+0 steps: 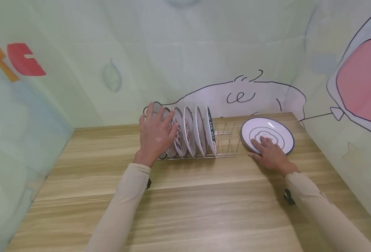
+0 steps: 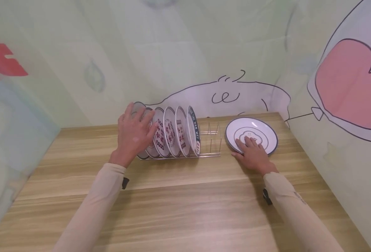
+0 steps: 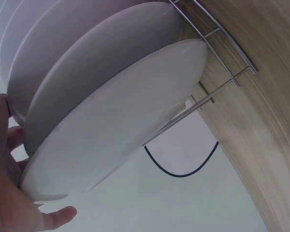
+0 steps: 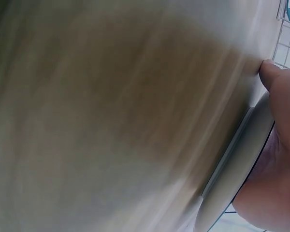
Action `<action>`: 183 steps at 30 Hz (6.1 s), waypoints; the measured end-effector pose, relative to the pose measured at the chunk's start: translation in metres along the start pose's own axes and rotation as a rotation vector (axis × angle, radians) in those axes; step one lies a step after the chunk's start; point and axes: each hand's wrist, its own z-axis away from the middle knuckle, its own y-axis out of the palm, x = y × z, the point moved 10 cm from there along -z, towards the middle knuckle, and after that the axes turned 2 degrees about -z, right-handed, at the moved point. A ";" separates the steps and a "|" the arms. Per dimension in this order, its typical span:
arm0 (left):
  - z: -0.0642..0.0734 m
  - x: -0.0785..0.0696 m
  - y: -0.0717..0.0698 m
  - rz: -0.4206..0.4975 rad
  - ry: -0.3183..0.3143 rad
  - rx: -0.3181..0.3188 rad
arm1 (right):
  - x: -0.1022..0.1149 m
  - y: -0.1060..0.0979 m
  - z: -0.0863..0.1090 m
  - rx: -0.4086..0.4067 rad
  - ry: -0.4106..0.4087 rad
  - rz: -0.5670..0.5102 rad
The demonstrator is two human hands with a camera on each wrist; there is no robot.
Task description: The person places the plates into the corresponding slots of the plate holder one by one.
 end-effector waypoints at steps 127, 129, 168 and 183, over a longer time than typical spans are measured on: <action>0.000 0.006 0.003 0.004 -0.020 0.012 | 0.120 -0.096 0.133 -0.378 0.211 -1.139; 0.000 0.006 0.003 0.003 -0.021 0.011 | 0.125 -0.095 0.131 -0.361 0.193 -1.149; 0.000 0.007 0.003 0.008 -0.026 0.040 | 0.135 -0.078 0.067 -0.393 0.195 -1.258; 0.001 0.010 0.005 0.017 -0.041 0.068 | 0.141 -0.071 0.018 -0.461 0.160 -1.218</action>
